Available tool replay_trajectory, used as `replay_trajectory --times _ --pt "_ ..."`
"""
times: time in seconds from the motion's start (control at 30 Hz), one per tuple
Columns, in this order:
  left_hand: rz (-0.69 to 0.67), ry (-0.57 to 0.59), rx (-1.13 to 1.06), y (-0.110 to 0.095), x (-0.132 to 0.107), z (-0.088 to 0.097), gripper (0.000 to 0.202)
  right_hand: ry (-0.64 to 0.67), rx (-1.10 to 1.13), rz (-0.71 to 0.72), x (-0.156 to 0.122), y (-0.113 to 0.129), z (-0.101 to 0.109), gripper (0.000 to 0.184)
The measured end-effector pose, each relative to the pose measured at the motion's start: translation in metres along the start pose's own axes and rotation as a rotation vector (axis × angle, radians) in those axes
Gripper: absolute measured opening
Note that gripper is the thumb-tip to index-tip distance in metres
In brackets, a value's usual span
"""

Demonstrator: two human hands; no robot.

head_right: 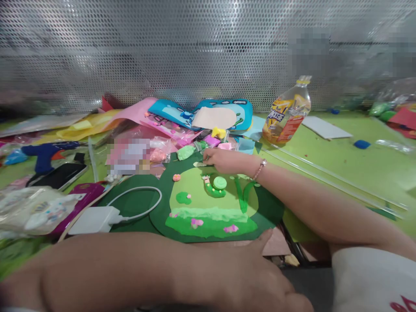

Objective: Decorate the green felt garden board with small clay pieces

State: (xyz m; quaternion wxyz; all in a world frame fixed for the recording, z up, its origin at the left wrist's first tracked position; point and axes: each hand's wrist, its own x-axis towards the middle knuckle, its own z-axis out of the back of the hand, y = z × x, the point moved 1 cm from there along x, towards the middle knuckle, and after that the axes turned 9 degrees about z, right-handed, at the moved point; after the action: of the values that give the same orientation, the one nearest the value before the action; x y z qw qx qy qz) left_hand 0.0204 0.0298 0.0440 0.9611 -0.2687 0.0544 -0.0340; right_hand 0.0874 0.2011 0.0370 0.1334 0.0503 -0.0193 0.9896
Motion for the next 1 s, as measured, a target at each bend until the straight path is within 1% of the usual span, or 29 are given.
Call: replay_trajectory --times 0.1,0.2,0.3,0.37,0.5,0.67,0.73,0.83,0.93,1.0 --pt "-0.007 -0.015 0.005 0.000 0.000 0.000 0.013 -0.041 0.037 0.001 -0.001 -0.004 -0.002 0.041" --pt "-0.012 -0.038 -0.039 0.000 0.000 -0.001 0.013 -0.068 0.069 -0.001 -0.002 -0.007 -0.002 0.043" --pt "-0.007 -0.019 -0.068 0.002 0.001 -0.003 0.013 -0.038 0.069 -0.010 -0.004 -0.007 -0.002 0.049" --pt "-0.012 -0.012 -0.070 0.003 0.001 -0.003 0.014 -0.019 0.065 -0.022 -0.004 -0.005 -0.001 0.049" --pt "-0.025 -0.071 -0.059 0.001 -0.002 0.003 0.016 -0.011 0.071 -0.011 -0.003 -0.002 0.002 0.044" --pt "0.006 0.034 -0.060 -0.003 -0.003 0.010 0.017 -0.011 0.099 0.001 -0.003 -0.003 0.005 0.041" --pt "0.014 0.000 -0.059 -0.003 -0.001 0.008 0.016 -0.024 0.119 0.004 -0.004 -0.006 0.005 0.043" --pt "-0.013 -0.050 -0.072 0.000 0.001 0.003 0.013 -0.067 0.144 -0.005 -0.006 -0.011 0.004 0.050" --pt "-0.007 -0.051 -0.078 0.001 0.001 0.000 0.013 -0.100 0.154 -0.009 -0.007 -0.011 0.005 0.054" --pt "-0.001 -0.048 -0.082 0.000 -0.001 0.001 0.014 -0.080 0.148 0.001 -0.006 -0.008 0.005 0.053"
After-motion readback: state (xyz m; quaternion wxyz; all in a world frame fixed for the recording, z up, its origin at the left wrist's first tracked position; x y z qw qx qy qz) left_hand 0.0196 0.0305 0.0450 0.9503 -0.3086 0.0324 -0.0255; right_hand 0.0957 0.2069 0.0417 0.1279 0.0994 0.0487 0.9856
